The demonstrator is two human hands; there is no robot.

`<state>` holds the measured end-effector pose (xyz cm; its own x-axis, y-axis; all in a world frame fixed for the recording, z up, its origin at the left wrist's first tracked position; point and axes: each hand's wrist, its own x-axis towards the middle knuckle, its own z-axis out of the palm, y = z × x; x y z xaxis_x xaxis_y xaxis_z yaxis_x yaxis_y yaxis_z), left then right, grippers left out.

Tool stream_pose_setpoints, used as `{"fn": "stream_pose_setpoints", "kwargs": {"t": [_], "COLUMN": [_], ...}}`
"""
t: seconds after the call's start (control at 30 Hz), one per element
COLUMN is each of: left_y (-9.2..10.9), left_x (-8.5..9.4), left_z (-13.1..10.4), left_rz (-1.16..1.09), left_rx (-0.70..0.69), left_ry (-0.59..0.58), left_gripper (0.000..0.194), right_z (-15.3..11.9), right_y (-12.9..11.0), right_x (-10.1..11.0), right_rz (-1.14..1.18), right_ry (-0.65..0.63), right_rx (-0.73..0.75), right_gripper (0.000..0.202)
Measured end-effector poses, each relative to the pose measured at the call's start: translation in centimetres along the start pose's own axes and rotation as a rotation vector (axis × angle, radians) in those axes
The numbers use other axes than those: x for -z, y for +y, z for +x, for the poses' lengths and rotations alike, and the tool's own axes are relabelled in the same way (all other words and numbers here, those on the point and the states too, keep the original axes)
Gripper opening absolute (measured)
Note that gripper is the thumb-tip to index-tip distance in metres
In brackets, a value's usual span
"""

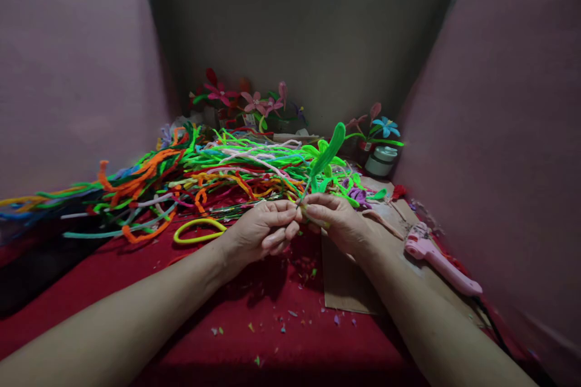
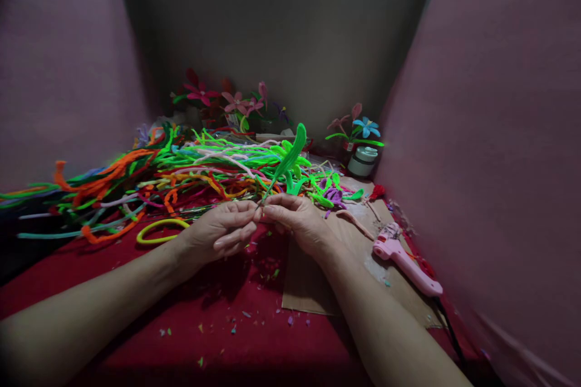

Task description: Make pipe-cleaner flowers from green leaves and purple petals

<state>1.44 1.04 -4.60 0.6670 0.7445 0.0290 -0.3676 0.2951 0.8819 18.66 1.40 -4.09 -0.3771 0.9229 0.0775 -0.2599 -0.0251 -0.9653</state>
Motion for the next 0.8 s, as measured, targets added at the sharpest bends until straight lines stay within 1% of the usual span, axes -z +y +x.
{"fn": "stream_pose_setpoints", "kwargs": {"t": [0.1,0.23,0.3,0.37,0.43,0.53,0.63,0.77,0.8], "left_y": [-0.2,-0.3,-0.3,-0.4,-0.5,-0.6,-0.6,0.0,0.4], "left_x": [0.3,0.6,0.7,0.5,0.2,-0.2,-0.2,-0.4,-0.5], "left_z": [0.2,0.4,0.6,0.6,0.6,0.5,0.2,-0.4,-0.7], "left_rz": [-0.02,0.016,0.052,0.083,0.152,0.341,0.496,0.619,0.673], "left_rx": [0.015,0.075,0.109,0.127,0.15,0.213,0.245,0.304,0.292], "left_ry": [0.039,0.086,0.105,0.132,0.171,0.251,0.323,0.322,0.339], "left_gripper": [0.011,0.011,0.012,0.014,0.021,0.029,0.023,0.023,0.022], "right_z": [-0.7,-1.9,-2.2,-2.1,-1.9,-1.6,-1.6,-1.3,-1.2], "right_y": [-0.5,-1.1,-1.3,-1.3,-1.2,-1.3,-1.4,-1.3,-1.1], "right_x": [0.7,1.3,1.4,1.5,1.4,1.1,0.9,1.0,1.1], "right_rz": [-0.214,-0.475,-0.574,-0.631,-0.641,-0.623,-0.607,-0.521,-0.482], "right_ry": [0.015,0.031,0.022,0.03,0.042,0.041,0.056,0.055,0.055], "right_rx": [-0.046,0.015,0.026,-0.012,-0.06,-0.091,-0.099,-0.138,-0.157], "right_gripper": [0.022,0.028,0.03,0.035,0.038,0.032,0.029,0.029,0.029]}}
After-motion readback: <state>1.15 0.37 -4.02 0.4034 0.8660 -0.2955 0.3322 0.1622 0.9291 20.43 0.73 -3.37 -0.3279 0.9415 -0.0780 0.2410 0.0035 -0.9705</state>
